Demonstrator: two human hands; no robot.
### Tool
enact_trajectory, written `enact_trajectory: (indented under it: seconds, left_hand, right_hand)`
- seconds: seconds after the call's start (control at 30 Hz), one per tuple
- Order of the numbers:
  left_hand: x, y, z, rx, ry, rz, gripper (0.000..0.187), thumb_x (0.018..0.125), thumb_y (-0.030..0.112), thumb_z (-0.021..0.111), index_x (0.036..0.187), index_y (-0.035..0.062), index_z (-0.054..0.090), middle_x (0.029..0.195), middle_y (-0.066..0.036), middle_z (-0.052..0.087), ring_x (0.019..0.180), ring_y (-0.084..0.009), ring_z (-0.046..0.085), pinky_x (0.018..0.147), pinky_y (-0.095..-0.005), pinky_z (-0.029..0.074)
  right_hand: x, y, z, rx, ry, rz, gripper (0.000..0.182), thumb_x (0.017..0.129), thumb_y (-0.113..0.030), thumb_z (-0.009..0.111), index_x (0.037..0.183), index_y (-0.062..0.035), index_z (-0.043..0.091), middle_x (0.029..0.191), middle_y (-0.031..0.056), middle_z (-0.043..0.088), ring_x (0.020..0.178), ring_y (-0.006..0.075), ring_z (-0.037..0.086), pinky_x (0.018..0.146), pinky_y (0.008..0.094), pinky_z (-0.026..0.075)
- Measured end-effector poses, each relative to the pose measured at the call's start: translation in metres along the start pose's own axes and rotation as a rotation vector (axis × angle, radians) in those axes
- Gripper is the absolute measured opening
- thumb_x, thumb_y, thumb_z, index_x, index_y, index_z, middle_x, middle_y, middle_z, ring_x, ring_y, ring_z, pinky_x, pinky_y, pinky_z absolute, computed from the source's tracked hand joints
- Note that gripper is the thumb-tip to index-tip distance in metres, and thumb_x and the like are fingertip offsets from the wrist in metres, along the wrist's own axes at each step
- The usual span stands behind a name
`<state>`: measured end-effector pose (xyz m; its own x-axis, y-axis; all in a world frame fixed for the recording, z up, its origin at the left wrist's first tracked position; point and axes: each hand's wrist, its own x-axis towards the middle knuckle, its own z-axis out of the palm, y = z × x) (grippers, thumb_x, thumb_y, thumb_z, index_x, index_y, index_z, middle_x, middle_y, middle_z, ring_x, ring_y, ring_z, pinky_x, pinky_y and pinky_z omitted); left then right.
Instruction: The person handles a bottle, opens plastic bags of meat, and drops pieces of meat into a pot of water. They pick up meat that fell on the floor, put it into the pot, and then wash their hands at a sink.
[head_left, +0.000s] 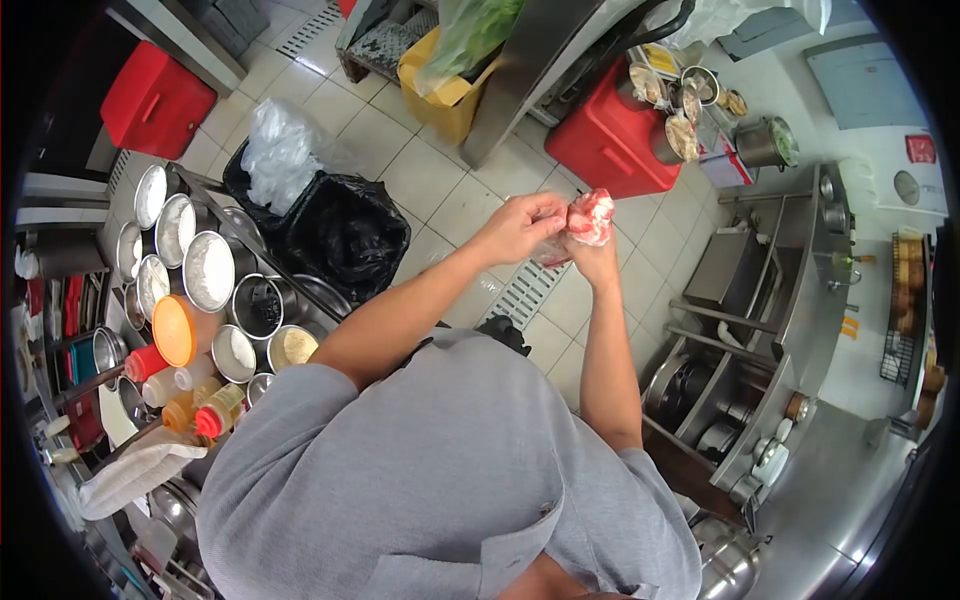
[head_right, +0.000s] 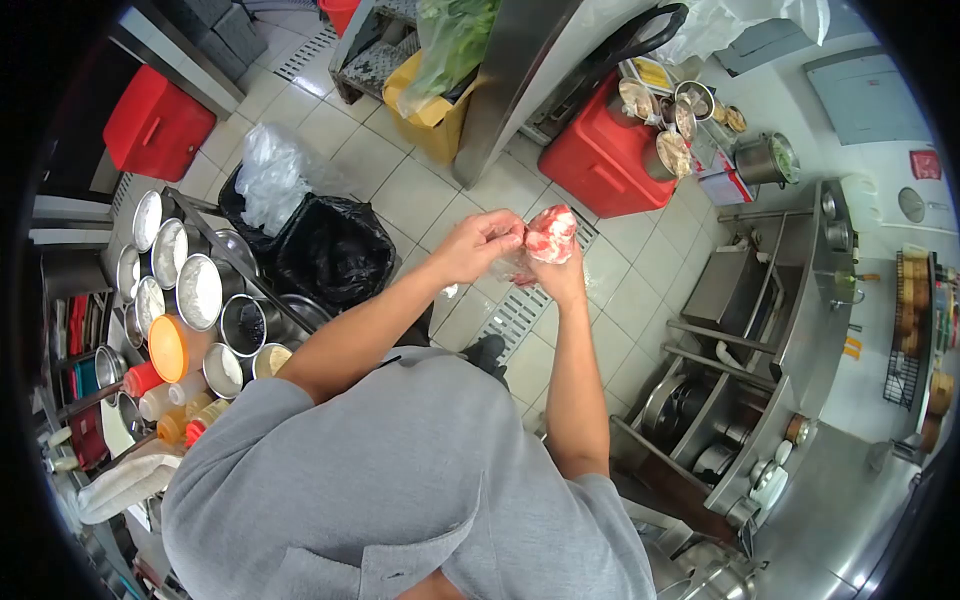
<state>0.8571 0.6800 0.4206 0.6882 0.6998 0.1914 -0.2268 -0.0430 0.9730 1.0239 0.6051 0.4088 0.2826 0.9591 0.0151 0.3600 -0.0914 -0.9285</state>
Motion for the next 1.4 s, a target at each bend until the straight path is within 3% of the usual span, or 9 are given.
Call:
enact_trajectory:
  seconds: [0.3, 0.57, 0.83, 0.97, 1.1, 1.2, 1.3, 1.33, 1.4]
  left_hand:
    - [-0.015, 0.044, -0.019, -0.331, 0.425, -0.084, 0.004, 0.093, 0.015, 0.055, 0.093, 0.0114, 0.052, 0.081, 0.002, 0.051, 0.059, -0.0056, 0.040, 0.055, -0.0198, 0.035]
    - [-0.057, 0.000, -0.196, -0.274, 1.343, 0.153, 0.005, 0.083, 0.011, 0.047, 0.085, 0.0074, 0.050, 0.074, -0.003, 0.053, 0.056, -0.0084, 0.038, 0.048, -0.0251, 0.031]
    - [-0.089, -0.063, -0.417, 0.108, 1.738, 0.162, 0.015, 0.081, 0.014, 0.047, 0.077, 0.0022, 0.055, 0.066, -0.004, 0.053, 0.059, -0.0130, 0.048, 0.055, -0.0279, 0.039]
    - [-0.128, -0.153, -0.518, 0.427, 2.002, 0.056, 0.021, 0.077, 0.017, 0.053, 0.075, -0.0026, 0.060, 0.077, -0.015, 0.062, 0.075, -0.0277, 0.059, 0.073, -0.0351, 0.047]
    - [-0.183, -0.246, -0.509, 1.135, 1.700, -0.952, 0.085, 0.069, 0.047, 0.070, 0.125, -0.0086, 0.040, 0.127, -0.028, 0.047, 0.117, -0.0412, 0.048, 0.096, -0.0490, 0.041]
    - [-0.198, -0.264, -0.409, 0.777, 1.192, -1.085, 0.114, 0.059, 0.067, 0.070, 0.140, -0.0003, 0.028, 0.136, -0.029, 0.038, 0.127, -0.0408, 0.038, 0.102, -0.0498, 0.036]
    - [-0.205, -0.279, -0.303, 0.546, 0.472, -1.593, 0.156, 0.035, 0.076, 0.076, 0.146, 0.0120, -0.013, 0.150, -0.029, -0.003, 0.141, -0.0397, 0.006, 0.115, -0.0430, 0.014]
    - [-0.235, -0.322, -0.278, 0.663, 0.376, -1.639, 0.154, 0.038, 0.069, 0.081, 0.146, 0.0154, -0.016, 0.150, -0.028, -0.008, 0.140, -0.0397, 0.010, 0.114, -0.0429, 0.019]
    - [-0.245, -0.335, -0.251, 0.639, 0.344, -1.732, 0.131, 0.059, 0.045, 0.084, 0.147, 0.0182, -0.008, 0.146, -0.028, 0.024, 0.131, -0.0393, 0.035, 0.106, -0.0431, 0.036]
  right_hand:
    - [-0.007, 0.076, -0.079, 0.790, 0.160, -0.015, 0.035, 0.075, 0.010, 0.064, 0.101, -0.0088, 0.051, 0.092, 0.0036, 0.053, 0.085, 0.0159, 0.056, 0.069, 0.0298, 0.048]
    - [-0.009, 0.164, -0.120, 0.115, 0.121, 0.186, 0.044, 0.072, 0.000, 0.067, 0.111, -0.0055, 0.049, 0.100, 0.0035, 0.053, 0.091, 0.0151, 0.053, 0.079, 0.0292, 0.047]
    - [-0.030, 0.159, -0.076, -0.130, 0.006, 0.212, 0.043, 0.065, 0.002, 0.062, 0.101, -0.0084, 0.041, 0.096, 0.0042, 0.040, 0.085, 0.0164, 0.043, 0.079, 0.0308, 0.041]
    - [-0.019, 0.167, -0.052, -0.342, -0.117, 0.199, 0.026, 0.068, -0.007, 0.064, 0.087, -0.0064, 0.045, 0.095, 0.0047, 0.040, 0.088, 0.0183, 0.043, 0.082, 0.0330, 0.039]
    - [0.006, 0.158, -0.020, -0.218, -0.053, 0.356, 0.023, 0.071, -0.010, 0.066, 0.083, -0.0054, 0.047, 0.096, 0.0047, 0.040, 0.089, 0.0181, 0.042, 0.083, 0.0334, 0.038]
    - [0.052, 0.129, 0.012, -0.294, -0.084, 0.101, 0.030, 0.072, -0.001, 0.073, 0.085, -0.0043, 0.046, 0.095, 0.0040, 0.037, 0.090, 0.0157, 0.045, 0.084, 0.0321, 0.043]
    - [0.107, 0.088, 0.063, 0.399, 0.144, 0.173, 0.045, 0.071, 0.016, 0.065, 0.101, -0.0079, 0.043, 0.093, 0.0041, 0.049, 0.092, 0.0211, 0.059, 0.096, 0.0486, 0.046]
    - [0.124, 0.078, 0.067, 0.497, 0.088, 0.317, 0.043, 0.074, 0.014, 0.064, 0.104, -0.0105, 0.046, 0.093, 0.0057, 0.055, 0.093, 0.0225, 0.059, 0.099, 0.0492, 0.042]
    - [0.154, 0.062, 0.085, 0.643, 0.030, 0.268, 0.042, 0.075, 0.012, 0.063, 0.106, -0.0117, 0.048, 0.095, 0.0062, 0.057, 0.097, 0.0239, 0.058, 0.101, 0.0490, 0.041]
